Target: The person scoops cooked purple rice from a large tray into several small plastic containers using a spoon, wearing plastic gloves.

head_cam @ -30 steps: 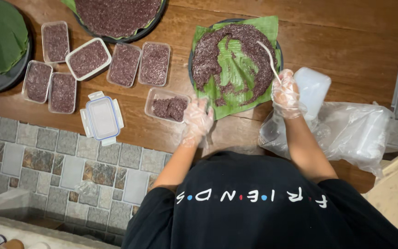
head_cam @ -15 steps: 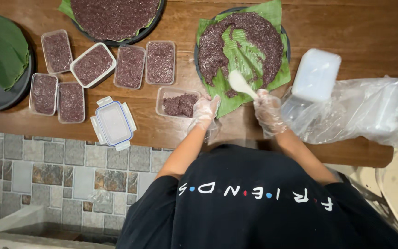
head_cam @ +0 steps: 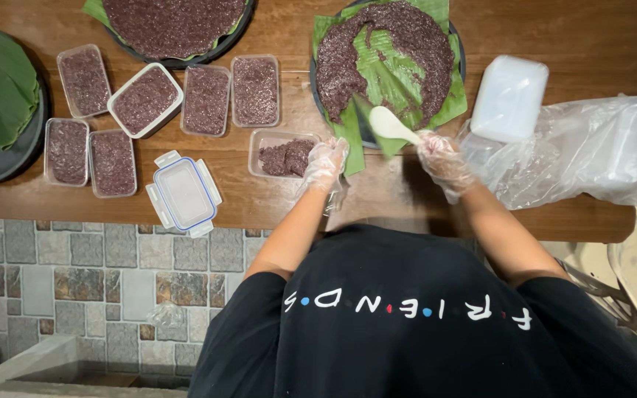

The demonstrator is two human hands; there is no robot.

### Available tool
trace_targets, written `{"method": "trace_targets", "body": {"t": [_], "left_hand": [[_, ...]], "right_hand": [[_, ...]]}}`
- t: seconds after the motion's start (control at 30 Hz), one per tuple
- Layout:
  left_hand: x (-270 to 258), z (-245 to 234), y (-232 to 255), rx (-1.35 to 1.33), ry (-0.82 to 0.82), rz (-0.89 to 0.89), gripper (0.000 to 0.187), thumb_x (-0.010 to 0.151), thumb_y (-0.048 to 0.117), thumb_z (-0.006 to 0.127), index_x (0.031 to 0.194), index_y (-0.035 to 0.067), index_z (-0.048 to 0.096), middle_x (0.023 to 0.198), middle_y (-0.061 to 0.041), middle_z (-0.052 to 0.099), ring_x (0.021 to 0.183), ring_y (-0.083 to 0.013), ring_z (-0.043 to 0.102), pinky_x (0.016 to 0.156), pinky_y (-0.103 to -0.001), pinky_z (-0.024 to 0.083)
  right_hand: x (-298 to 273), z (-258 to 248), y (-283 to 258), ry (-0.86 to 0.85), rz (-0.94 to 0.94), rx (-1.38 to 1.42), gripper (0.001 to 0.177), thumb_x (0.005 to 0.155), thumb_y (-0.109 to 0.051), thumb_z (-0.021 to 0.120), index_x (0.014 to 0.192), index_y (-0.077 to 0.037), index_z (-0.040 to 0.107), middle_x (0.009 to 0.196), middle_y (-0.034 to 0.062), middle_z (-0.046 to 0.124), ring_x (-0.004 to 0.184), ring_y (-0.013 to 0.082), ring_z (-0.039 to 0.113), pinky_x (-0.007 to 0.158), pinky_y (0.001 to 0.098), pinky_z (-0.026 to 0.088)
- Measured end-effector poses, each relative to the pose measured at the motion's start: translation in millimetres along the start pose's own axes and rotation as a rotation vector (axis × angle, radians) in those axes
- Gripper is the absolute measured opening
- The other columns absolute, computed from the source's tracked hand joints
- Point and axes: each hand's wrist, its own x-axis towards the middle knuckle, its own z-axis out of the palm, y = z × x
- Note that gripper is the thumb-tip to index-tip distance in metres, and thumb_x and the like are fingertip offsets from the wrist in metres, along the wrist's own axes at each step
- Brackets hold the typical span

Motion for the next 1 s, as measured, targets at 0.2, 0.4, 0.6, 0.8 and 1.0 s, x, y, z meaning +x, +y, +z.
{"method": "trace_targets", "body": {"t": [0.2, 0.4, 0.6, 0.8, 1.0], "left_hand": [[-59.2, -39.7, 58.9, 0.036, 0.191, 0.182, 0.050, 0.081, 0.040, 0.072, 0.115, 0.006, 0.060, 0.102, -0.021, 0.070, 0.090, -0.0356, 0.068, 0.083, -0.047, 0.053], [-80.1, -20.7, 82.8, 0.528, -0.181, 0.503, 0.029, 0.114, 0.026, 0.042, 0.112, 0.009, 0.066, 0.100, -0.013, 0.072, 0.084, -0.0275, 0.069, 0.075, -0.042, 0.060], [-65.2, 26.4, 24.0, 0.627, 0.142, 0.896, 0.035, 0.092, 0.016, 0.051, 0.121, 0.007, 0.068, 0.108, -0.011, 0.074, 0.085, -0.0283, 0.070, 0.077, -0.044, 0.057], [-62.4, 29.5, 18.9, 0.670, 0.083, 0.761, 0.031, 0.097, 0.016, 0.053, 0.123, 0.011, 0.069, 0.122, -0.007, 0.069, 0.098, -0.0273, 0.068, 0.085, -0.044, 0.056], [-60.8, 30.5, 20.5, 0.706, 0.081, 0.782, 0.047, 0.091, 0.013, 0.053, 0.137, 0.007, 0.063, 0.129, -0.008, 0.066, 0.099, -0.0278, 0.066, 0.087, -0.043, 0.056]], "right_hand": [[5.4, 12.4, -21.4, -0.098, 0.055, 0.012, 0.022, 0.100, -0.004, 0.053, 0.119, -0.001, 0.063, 0.081, 0.0010, 0.066, 0.058, 0.0092, 0.055, 0.050, 0.0213, 0.045], [-9.6, 24.1, -48.8, 0.079, -0.130, -0.288, 0.021, 0.104, -0.006, 0.052, 0.121, -0.008, 0.064, 0.069, -0.0037, 0.055, 0.054, 0.0071, 0.050, 0.043, 0.0256, 0.036], [-34.4, 40.7, -76.1, -0.163, -1.009, -1.672, 0.011, 0.102, -0.008, 0.059, 0.095, -0.007, 0.067, 0.060, 0.0059, 0.052, 0.053, 0.0243, 0.054, 0.049, 0.0397, 0.043], [-23.0, 42.5, -82.5, -0.231, -1.145, -1.708, 0.011, 0.100, -0.007, 0.060, 0.091, -0.007, 0.066, 0.059, 0.0044, 0.049, 0.050, 0.0241, 0.052, 0.049, 0.0407, 0.042], [0.4, 44.2, -83.0, -0.243, -0.697, -1.979, 0.021, 0.109, -0.011, 0.054, 0.097, 0.000, 0.067, 0.049, 0.0000, 0.051, 0.033, 0.0139, 0.051, 0.031, 0.0313, 0.038]]}}
